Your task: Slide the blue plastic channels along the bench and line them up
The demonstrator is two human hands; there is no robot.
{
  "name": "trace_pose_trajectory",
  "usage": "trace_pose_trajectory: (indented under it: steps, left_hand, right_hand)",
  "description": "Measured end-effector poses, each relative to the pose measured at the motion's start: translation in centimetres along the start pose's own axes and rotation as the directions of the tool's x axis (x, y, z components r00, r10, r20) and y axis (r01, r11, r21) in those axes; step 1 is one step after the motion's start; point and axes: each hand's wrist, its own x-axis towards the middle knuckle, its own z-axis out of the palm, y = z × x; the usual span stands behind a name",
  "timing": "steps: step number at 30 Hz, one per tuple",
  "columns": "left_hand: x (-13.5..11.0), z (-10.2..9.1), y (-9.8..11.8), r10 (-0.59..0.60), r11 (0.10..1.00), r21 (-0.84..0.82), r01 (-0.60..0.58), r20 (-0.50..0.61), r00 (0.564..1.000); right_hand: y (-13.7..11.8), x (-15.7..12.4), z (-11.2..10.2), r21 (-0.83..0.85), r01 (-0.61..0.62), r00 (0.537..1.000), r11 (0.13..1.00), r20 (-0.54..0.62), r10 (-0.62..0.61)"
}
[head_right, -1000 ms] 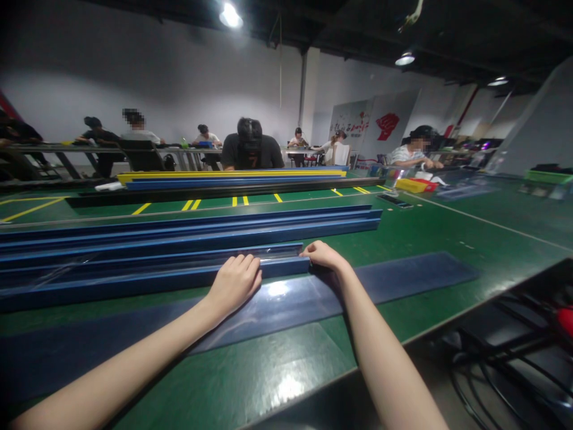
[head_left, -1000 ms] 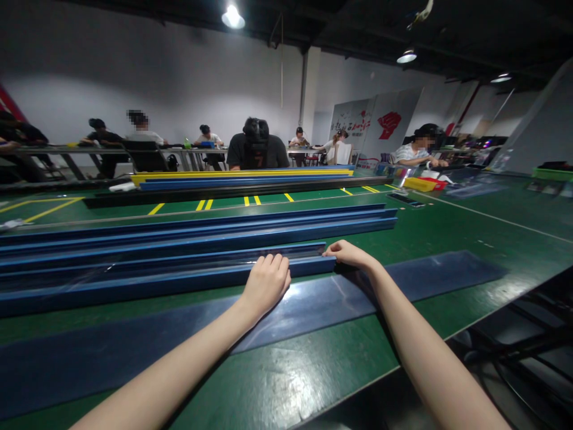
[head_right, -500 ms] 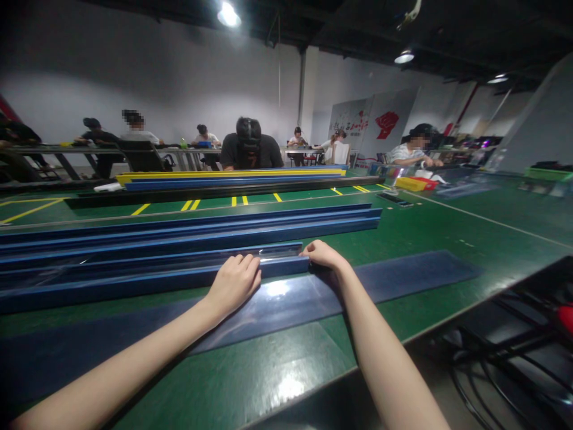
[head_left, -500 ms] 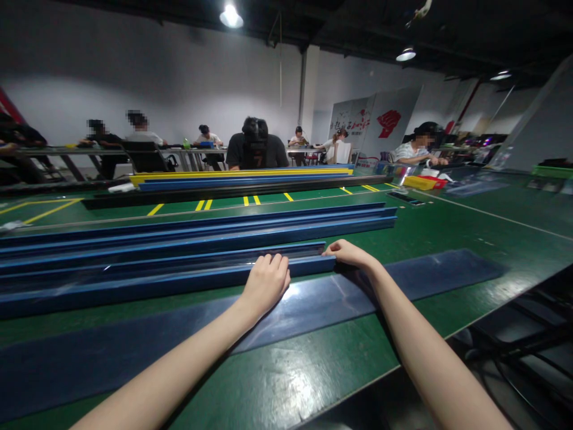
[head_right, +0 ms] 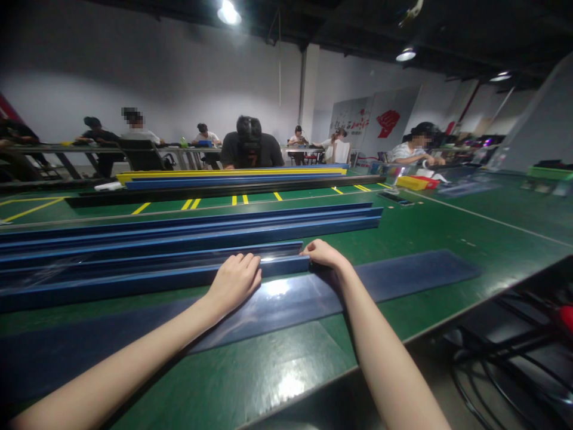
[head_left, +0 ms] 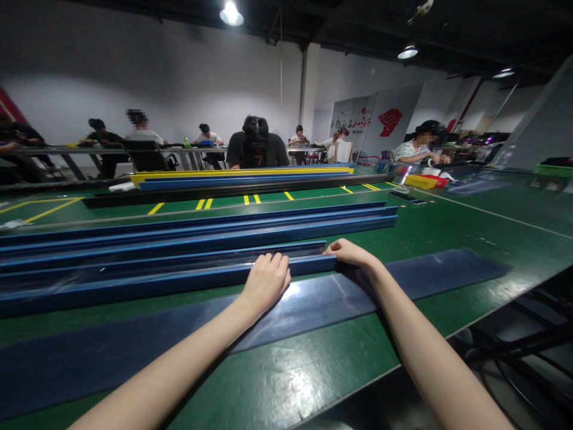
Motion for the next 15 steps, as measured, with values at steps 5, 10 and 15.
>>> trace_pose_trajectory:
  steps: [5, 10, 15]
  left_hand:
    - [-0.02, -0.04, 0.0, -0.002, 1.0, -0.004, 0.002, 0.008, 1.0]
    - [0.05, -0.15, 0.03, -0.002, 1.0, -0.002, 0.002, 0.016, 1.0]
    - [-0.05, -0.1, 0.05, -0.008, 1.0, -0.003, 0.008, 0.019, 1.0]
  right_hand:
    - [-0.16, -0.01, 0.0, -0.019, -0.005, 1.0, 1.0, 0.006, 0.005]
    - [-0.41, -0.18, 0.01, -0.017, -0.012, 1.0, 1.0, -0.002, 0.012]
    - [-0.54, -0.25, 0.0, -0.016, -0.025, 1.0, 1.0, -0.009, 0.025]
